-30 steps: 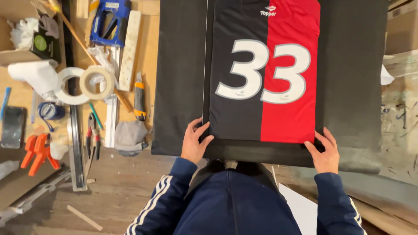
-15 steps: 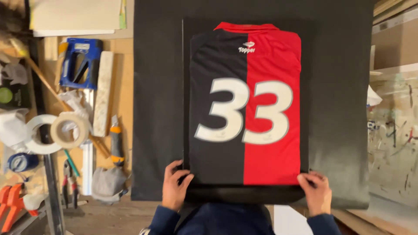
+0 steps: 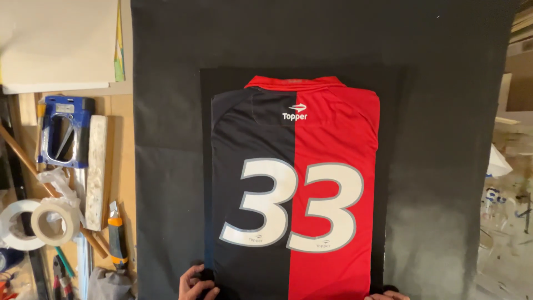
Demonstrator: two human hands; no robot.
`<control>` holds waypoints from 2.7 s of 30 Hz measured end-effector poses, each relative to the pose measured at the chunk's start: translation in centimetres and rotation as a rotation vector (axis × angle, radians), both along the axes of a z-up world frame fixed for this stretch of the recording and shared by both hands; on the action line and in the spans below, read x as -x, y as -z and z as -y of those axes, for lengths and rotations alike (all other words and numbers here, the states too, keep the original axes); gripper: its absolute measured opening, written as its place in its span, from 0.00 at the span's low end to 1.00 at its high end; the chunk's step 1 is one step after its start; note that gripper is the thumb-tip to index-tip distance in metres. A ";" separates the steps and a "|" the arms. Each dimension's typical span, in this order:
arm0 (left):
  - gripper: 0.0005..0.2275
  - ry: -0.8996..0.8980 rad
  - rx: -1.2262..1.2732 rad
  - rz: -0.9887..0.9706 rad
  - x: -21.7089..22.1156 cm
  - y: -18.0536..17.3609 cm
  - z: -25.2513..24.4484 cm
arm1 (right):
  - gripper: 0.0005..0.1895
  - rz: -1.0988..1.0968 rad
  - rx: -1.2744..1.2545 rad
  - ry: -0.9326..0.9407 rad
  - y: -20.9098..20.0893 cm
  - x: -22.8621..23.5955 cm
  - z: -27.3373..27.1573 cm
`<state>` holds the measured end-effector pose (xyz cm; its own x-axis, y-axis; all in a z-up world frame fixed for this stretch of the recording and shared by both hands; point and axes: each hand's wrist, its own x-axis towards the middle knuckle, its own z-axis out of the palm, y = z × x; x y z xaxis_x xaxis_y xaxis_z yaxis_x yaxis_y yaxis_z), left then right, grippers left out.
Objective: Framing a sports jersey by centering it on a backing board and preparing the frame.
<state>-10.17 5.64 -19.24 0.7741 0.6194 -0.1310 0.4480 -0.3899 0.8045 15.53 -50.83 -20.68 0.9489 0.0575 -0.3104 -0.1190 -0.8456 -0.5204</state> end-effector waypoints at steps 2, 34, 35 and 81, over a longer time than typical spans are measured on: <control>0.09 -0.032 -0.010 -0.047 -0.6 -1.6 0.3 | 0.09 -0.066 -0.004 0.090 -0.3 0.7 -0.2; 0.12 0.022 -0.073 0.046 -8.6 -13.5 1.9 | 0.17 0.107 -0.121 -0.023 -13.5 -4.4 -11.0; 0.12 0.021 -0.090 0.062 -8.6 -13.2 1.9 | 0.17 0.142 -0.126 -0.038 -13.3 -4.5 -10.7; 0.24 0.066 -0.684 -0.160 -7.6 -14.1 -3.9 | 0.29 0.663 0.329 -0.069 -14.7 -7.8 -8.8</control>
<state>-2.54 9.54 -5.10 0.8169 0.5555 0.1555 0.4981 -0.8152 0.2954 23.30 -41.99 -6.03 0.9408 0.1268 0.3143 0.1911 -0.9643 -0.1831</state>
